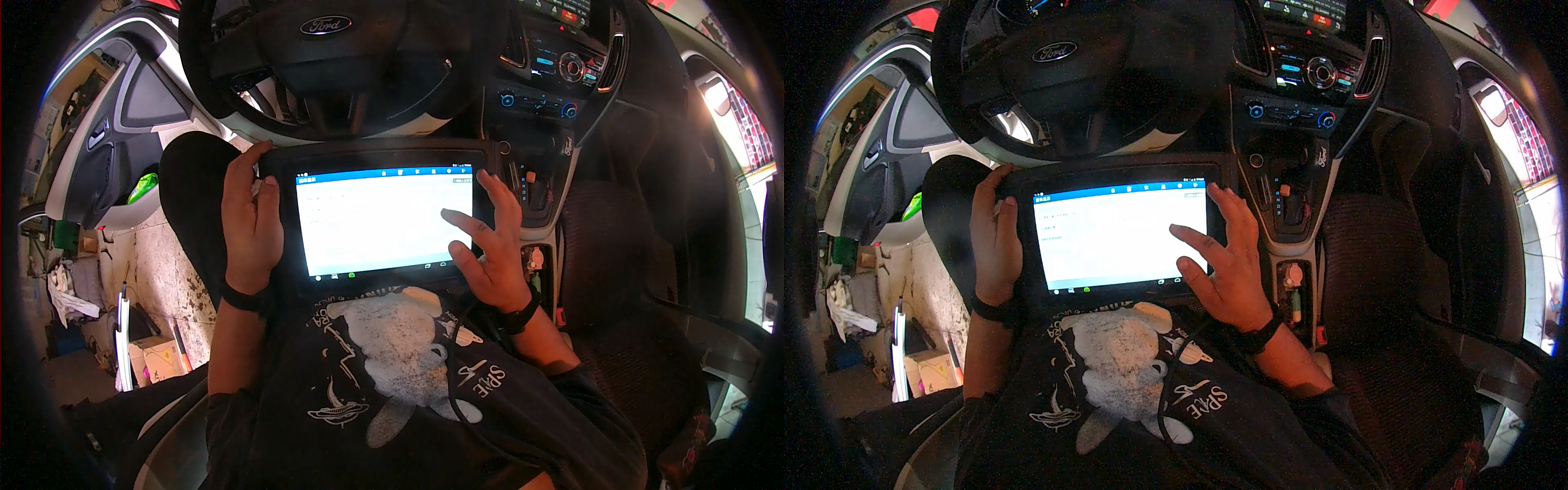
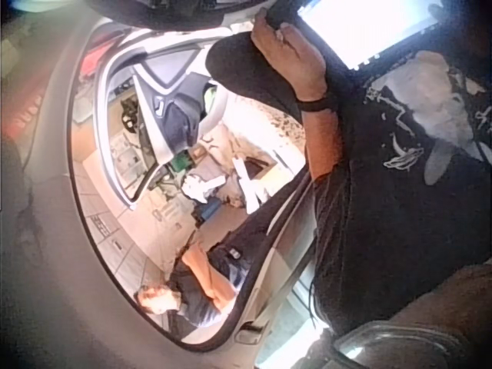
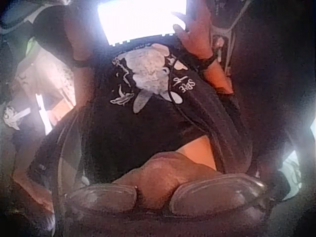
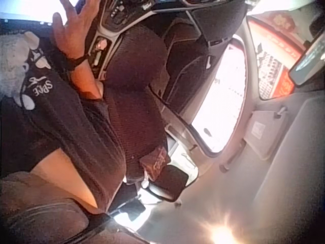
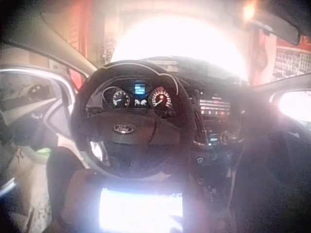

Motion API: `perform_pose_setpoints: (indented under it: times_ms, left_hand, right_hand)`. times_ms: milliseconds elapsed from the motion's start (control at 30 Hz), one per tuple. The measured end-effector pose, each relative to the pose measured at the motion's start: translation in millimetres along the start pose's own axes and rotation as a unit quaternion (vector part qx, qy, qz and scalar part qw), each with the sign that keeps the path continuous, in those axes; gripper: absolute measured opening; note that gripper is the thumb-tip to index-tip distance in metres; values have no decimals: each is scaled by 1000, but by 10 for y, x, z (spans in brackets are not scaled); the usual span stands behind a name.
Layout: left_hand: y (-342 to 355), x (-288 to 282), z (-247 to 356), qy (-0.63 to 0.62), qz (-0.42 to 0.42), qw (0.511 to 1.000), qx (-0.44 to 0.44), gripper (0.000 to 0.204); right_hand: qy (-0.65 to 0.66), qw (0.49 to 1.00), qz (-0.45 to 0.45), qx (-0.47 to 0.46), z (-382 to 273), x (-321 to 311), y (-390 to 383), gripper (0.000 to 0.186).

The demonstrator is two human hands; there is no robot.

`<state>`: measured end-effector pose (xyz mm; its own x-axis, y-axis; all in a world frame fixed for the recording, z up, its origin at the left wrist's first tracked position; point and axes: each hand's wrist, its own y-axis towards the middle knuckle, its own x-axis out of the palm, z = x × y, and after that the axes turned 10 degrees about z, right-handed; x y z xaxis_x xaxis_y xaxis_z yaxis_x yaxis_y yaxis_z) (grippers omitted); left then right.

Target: The recorder uses a handheld diagnostic tablet to run a system scan on a Ford vehicle.

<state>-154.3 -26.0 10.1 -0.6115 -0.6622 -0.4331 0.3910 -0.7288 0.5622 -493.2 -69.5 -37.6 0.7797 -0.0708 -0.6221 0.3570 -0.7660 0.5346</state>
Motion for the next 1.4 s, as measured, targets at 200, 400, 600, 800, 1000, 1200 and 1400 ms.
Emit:
perform_pose_setpoints:
  times_ms: [200, 400, 600, 800, 1000, 1200, 1400]
  left_hand:
    - [-3, 5, -38, -11, 4, 1000, 9, 40]
    - [-1, 3, 36, 4, 6, 1000, -14, 40]
    - [1, 3, 19, -1, 7, 1000, -15, 40]
    - [2, 0, 36, 14, 7, 1000, 2, 40]
    - [-4, 4, 21, 14, 9, 1000, -10, 39]
    - [-2, -7, 28, 12, 2, 1000, -20, 40]
    - [-3, 4, 14, -1, 6, 1000, -6, 41]
  right_hand:
    - [1, 1000, 1, 6, -5, 4, -2, 36]
    - [2, 1000, 4, -13, -11, -20, 17, 36]
    - [-2, 1000, -1, -16, -20, -35, 24, 35]
    - [-6, 1000, -2, -16, -9, -26, 14, 35]
    - [-6, 1000, -3, -11, -19, -25, 16, 36]
    - [-8, 1000, -3, -10, -26, -29, 20, 35]
    - [-3, 1000, 2, -8, 23, 13, 0, 37]
